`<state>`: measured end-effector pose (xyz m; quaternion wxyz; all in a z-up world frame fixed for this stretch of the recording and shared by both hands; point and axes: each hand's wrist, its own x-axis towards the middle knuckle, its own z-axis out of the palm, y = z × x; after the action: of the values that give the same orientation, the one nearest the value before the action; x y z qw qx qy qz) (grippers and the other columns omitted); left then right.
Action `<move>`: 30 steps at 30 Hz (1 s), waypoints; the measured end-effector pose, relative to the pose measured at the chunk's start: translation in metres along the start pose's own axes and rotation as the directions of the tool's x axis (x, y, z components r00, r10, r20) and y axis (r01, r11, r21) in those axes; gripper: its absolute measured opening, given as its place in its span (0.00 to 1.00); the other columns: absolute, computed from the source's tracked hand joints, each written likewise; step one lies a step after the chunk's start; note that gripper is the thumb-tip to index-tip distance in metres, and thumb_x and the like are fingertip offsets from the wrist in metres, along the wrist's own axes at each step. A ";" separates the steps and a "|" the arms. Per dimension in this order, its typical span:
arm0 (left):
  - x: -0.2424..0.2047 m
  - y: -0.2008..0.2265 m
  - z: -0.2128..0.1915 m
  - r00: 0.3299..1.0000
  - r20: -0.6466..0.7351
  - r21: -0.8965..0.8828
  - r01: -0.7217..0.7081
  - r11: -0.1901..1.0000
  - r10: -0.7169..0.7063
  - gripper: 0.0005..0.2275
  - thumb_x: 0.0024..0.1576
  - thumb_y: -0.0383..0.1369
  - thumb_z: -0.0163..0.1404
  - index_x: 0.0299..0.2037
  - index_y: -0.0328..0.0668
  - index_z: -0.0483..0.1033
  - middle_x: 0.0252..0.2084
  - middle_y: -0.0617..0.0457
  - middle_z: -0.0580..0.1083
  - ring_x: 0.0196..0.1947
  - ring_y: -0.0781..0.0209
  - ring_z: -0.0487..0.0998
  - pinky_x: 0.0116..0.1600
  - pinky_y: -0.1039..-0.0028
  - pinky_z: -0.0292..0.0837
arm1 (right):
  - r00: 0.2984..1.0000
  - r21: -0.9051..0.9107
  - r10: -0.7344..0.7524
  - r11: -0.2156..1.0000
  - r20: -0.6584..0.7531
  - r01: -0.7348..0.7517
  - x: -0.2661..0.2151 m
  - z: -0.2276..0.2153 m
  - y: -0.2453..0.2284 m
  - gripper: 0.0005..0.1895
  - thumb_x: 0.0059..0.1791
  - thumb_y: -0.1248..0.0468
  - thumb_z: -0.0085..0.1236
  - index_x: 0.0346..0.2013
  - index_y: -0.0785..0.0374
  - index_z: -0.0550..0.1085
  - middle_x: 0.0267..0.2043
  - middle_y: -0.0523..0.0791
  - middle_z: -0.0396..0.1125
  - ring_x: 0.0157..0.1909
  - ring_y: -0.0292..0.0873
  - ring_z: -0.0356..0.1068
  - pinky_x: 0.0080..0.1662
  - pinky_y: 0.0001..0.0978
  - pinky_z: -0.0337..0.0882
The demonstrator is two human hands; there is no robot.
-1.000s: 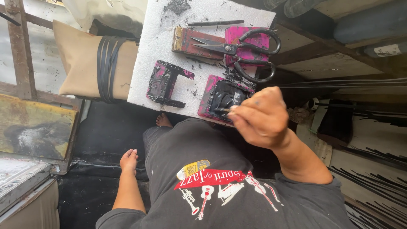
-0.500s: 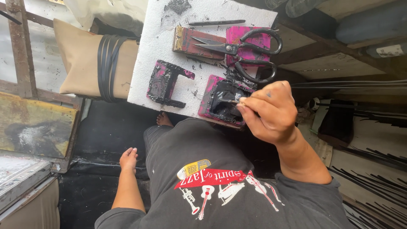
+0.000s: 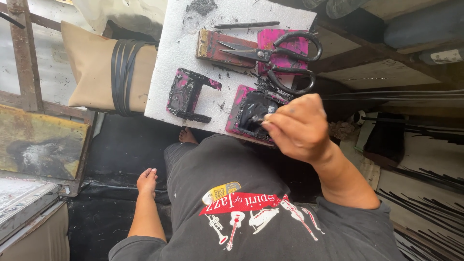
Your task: The person opens a gray paint bottle, pours black paint into a small container, and stirs it with a stick. They add water from a plastic bottle to thin the mixture and continue stirring until the paint is blended.
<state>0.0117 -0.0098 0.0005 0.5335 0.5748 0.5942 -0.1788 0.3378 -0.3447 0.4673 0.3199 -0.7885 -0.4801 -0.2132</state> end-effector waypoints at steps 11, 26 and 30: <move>-0.010 0.042 0.013 0.992 0.068 0.068 -0.114 0.991 0.110 0.16 0.63 0.37 0.56 0.59 0.41 0.77 0.55 0.30 0.75 0.54 0.38 0.76 0.58 0.50 0.70 | 0.997 0.003 0.034 0.999 -0.070 -0.034 -0.003 0.001 0.001 0.04 0.49 0.70 0.66 0.31 0.68 0.83 0.31 0.48 0.73 0.32 0.49 0.66 0.41 0.40 0.69; -0.121 0.181 0.046 0.768 0.631 0.294 -0.362 0.884 0.105 0.20 0.56 0.49 0.57 0.45 0.41 0.85 0.51 0.32 0.79 0.57 0.37 0.77 0.59 0.53 0.72 | 0.997 -0.014 0.013 1.000 -0.080 -0.014 0.002 0.019 -0.001 0.05 0.49 0.67 0.65 0.29 0.65 0.82 0.28 0.47 0.70 0.30 0.50 0.66 0.41 0.41 0.68; -0.110 0.165 0.055 0.747 0.656 0.293 -0.384 0.875 0.108 0.13 0.53 0.42 0.62 0.40 0.40 0.87 0.36 0.40 0.81 0.41 0.50 0.80 0.46 0.62 0.76 | 0.996 -0.017 0.042 0.999 -0.077 -0.044 -0.001 0.009 -0.003 0.04 0.49 0.68 0.66 0.30 0.66 0.82 0.29 0.47 0.70 0.31 0.50 0.67 0.41 0.42 0.66</move>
<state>0.1544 -0.0640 0.1386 0.5849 0.6568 0.2502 -0.4048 0.3344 -0.3377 0.4608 0.3351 -0.7928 -0.4484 -0.2410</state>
